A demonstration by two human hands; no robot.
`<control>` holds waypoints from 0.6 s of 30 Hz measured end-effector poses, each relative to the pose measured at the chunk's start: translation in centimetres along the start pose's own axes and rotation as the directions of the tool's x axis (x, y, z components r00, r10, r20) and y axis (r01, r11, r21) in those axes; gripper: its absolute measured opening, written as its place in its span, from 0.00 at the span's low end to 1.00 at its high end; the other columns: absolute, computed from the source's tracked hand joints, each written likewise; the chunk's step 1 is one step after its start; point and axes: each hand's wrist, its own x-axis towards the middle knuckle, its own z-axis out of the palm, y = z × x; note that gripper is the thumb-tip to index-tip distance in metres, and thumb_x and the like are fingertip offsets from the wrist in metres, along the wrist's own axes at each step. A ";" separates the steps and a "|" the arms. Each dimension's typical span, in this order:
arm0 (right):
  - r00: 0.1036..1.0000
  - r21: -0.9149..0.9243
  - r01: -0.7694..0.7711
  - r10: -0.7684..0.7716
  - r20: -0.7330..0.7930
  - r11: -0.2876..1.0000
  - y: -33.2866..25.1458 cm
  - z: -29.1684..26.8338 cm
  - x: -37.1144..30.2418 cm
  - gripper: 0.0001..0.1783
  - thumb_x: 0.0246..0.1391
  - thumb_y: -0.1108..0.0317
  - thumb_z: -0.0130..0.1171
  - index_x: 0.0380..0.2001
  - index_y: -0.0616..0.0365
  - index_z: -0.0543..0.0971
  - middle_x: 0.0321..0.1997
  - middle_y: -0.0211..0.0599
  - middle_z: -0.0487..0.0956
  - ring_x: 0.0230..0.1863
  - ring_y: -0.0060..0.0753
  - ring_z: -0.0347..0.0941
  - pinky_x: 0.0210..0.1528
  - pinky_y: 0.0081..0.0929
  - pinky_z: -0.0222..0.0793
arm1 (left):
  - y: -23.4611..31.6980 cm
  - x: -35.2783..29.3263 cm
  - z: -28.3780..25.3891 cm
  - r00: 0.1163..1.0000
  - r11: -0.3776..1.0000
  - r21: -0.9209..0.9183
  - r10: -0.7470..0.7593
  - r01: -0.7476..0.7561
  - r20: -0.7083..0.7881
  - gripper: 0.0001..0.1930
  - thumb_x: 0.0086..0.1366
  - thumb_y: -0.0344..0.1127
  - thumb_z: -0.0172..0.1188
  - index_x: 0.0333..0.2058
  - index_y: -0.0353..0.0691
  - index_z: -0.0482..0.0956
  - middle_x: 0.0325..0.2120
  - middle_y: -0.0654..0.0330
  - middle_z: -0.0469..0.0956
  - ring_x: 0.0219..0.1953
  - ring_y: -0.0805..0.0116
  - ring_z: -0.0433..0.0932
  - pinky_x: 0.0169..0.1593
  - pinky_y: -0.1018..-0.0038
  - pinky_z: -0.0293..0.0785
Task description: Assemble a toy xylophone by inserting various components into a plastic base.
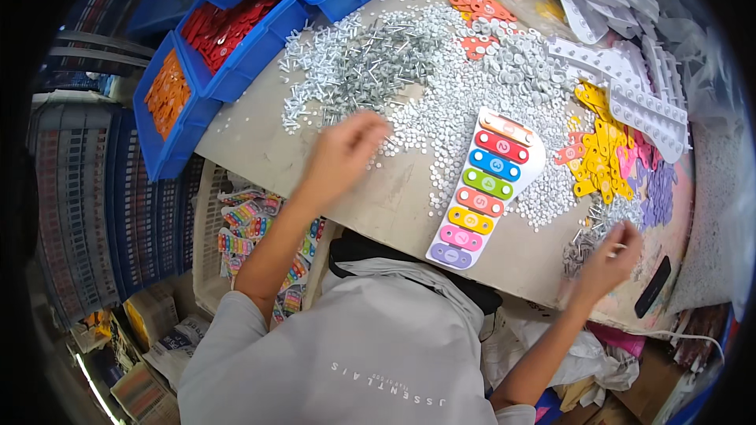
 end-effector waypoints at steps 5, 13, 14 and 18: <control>0.972 -0.282 0.234 -0.213 0.105 0.930 13.6 -1.2 3.1 0.24 0.63 0.69 0.53 0.61 0.63 0.71 0.58 0.50 0.75 0.53 0.49 0.72 0.51 0.39 0.70 | -4.2 -0.1 -7.1 0.905 0.918 0.396 0.164 0.006 -0.393 0.05 0.65 0.31 0.61 0.35 0.39 0.83 0.32 0.56 0.79 0.35 0.56 0.79 0.40 0.64 0.74; 0.998 -0.246 0.067 -0.063 0.021 0.967 13.9 0.3 2.7 0.15 0.64 0.68 0.52 0.51 0.61 0.79 0.46 0.48 0.82 0.48 0.50 0.77 0.51 0.41 0.70 | -7.8 0.2 -8.0 0.914 0.779 0.624 0.300 -0.069 -0.274 0.04 0.58 0.29 0.66 0.33 0.40 0.84 0.33 0.60 0.75 0.40 0.57 0.74 0.44 0.64 0.70; 0.994 -0.288 0.109 -0.103 0.036 0.951 14.8 0.4 3.2 0.14 0.65 0.66 0.52 0.48 0.60 0.79 0.45 0.47 0.82 0.46 0.48 0.78 0.49 0.39 0.71 | -7.7 0.3 -7.9 0.915 0.747 0.661 0.312 -0.070 -0.257 0.04 0.57 0.29 0.66 0.32 0.40 0.84 0.33 0.60 0.74 0.40 0.57 0.74 0.45 0.63 0.69; 0.999 -0.135 -0.028 0.031 0.020 0.990 16.8 0.5 4.4 0.14 0.66 0.61 0.54 0.43 0.61 0.78 0.42 0.44 0.81 0.39 0.41 0.78 0.43 0.35 0.72 | -6.9 0.4 -7.7 0.912 0.697 0.711 0.347 -0.095 -0.218 0.04 0.57 0.29 0.66 0.33 0.40 0.83 0.33 0.59 0.73 0.39 0.57 0.73 0.46 0.63 0.68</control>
